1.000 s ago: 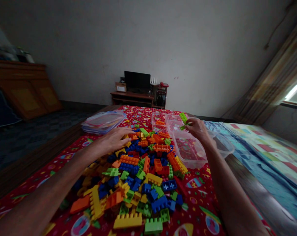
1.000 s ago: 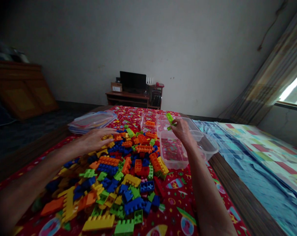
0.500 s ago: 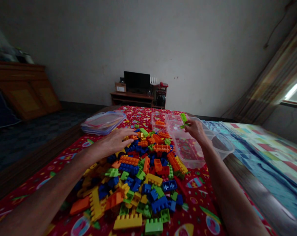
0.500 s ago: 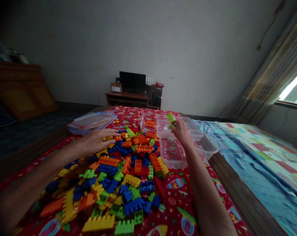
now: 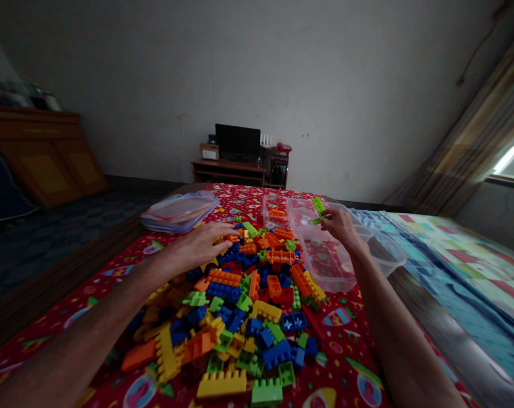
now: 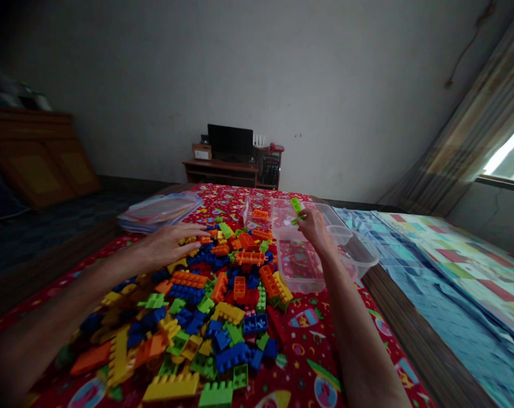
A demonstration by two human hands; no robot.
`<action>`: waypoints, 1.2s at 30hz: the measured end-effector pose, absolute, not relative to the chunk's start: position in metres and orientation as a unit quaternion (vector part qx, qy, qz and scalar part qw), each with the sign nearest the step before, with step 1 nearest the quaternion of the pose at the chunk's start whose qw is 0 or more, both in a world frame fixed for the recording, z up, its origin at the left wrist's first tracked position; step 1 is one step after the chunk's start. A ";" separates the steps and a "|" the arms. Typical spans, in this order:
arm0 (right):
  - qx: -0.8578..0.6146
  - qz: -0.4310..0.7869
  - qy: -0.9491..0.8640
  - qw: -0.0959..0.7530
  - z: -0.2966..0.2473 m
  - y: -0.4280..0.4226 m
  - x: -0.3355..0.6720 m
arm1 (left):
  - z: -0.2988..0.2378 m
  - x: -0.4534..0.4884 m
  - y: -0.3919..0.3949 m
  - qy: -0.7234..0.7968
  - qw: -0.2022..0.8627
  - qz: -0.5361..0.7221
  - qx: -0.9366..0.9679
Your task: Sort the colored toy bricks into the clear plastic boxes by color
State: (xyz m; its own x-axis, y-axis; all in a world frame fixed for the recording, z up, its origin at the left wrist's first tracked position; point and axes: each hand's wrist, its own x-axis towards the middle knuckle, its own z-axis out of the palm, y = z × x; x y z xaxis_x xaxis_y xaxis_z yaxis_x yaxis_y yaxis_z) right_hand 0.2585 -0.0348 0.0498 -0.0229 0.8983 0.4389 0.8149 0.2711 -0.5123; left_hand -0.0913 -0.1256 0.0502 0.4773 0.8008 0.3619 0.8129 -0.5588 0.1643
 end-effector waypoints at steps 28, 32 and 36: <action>-0.578 -0.033 -0.704 0.411 0.095 -0.050 0.269 | 0.043 -0.099 -0.120 -0.493 0.003 -0.165 -0.854; -0.491 -0.031 -0.797 0.351 0.085 -0.072 0.218 | 0.038 -0.096 -0.119 -0.493 0.001 -0.158 -0.855; -0.402 0.015 -0.878 0.258 0.057 -0.089 0.172 | 0.030 -0.091 -0.120 -0.501 0.012 -0.165 -0.850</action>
